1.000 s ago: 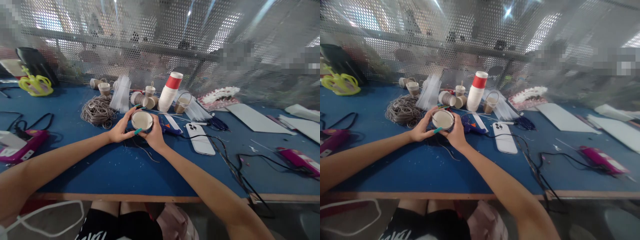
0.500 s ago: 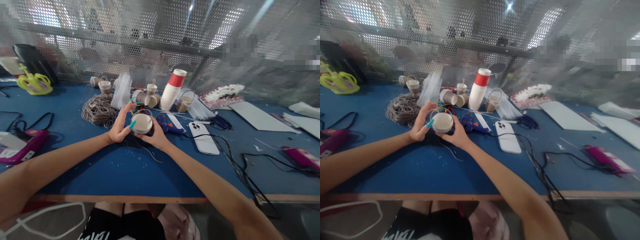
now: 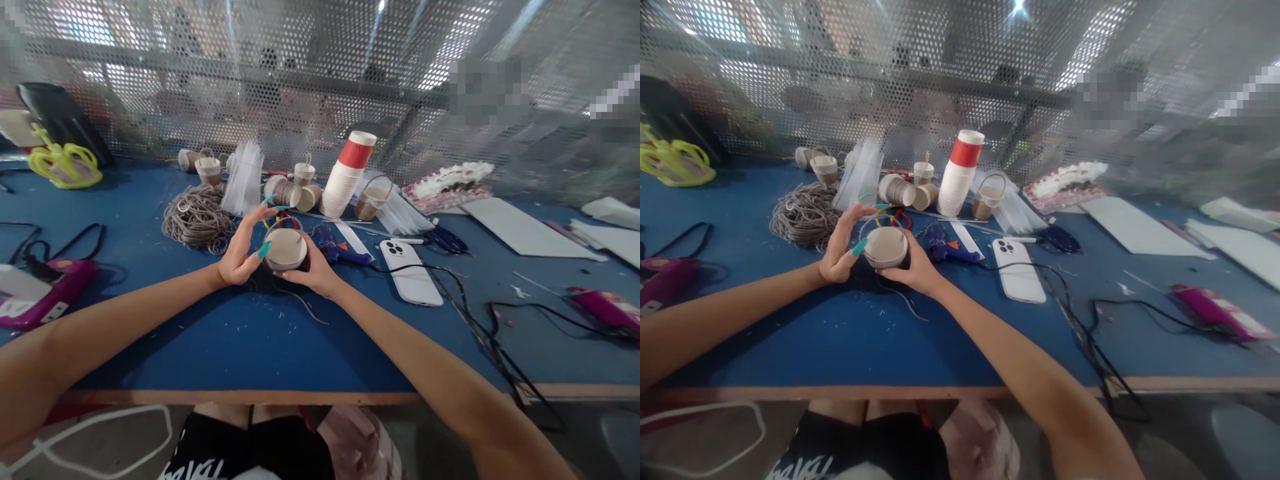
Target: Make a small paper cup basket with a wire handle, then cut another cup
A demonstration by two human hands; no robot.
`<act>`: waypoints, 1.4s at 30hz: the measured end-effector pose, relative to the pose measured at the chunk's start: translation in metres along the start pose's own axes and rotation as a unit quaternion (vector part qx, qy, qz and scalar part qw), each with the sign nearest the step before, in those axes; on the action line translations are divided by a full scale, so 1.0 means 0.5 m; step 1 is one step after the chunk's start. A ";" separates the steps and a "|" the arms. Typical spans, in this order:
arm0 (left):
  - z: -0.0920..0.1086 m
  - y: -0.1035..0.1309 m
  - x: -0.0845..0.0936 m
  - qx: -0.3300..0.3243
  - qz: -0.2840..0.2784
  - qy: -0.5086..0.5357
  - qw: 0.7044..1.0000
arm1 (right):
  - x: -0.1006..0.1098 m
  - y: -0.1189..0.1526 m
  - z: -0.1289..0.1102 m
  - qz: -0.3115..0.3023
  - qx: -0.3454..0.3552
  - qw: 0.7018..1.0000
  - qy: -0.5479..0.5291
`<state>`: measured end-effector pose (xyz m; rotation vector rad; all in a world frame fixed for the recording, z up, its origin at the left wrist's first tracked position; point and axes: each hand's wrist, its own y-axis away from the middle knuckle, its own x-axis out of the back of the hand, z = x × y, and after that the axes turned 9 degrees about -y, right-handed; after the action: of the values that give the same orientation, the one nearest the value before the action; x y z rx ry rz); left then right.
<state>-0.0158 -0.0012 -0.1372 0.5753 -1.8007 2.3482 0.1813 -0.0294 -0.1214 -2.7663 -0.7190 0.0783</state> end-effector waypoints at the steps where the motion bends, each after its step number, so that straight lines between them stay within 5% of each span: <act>1: -0.001 0.001 0.000 0.004 0.002 0.000 1.000 | 0.001 0.000 0.001 0.001 -0.002 1.000 -0.012; 22: -0.021 0.008 -0.013 -0.049 -0.004 0.009 0.999 | 0.017 -0.006 0.007 0.033 -0.078 0.988 -0.126; 35: -0.008 -0.002 -0.012 0.081 -0.169 0.061 0.980 | 0.015 -0.018 0.023 0.072 -0.066 0.991 -0.092; 42: -0.006 -0.009 -0.007 0.099 -0.116 0.027 0.988 | 0.017 -0.018 0.015 0.095 -0.066 0.991 -0.073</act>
<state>-0.0119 0.0034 -0.1354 0.6961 -1.4036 2.3688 0.1835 -0.0159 -0.1259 -2.9747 -0.5091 0.2840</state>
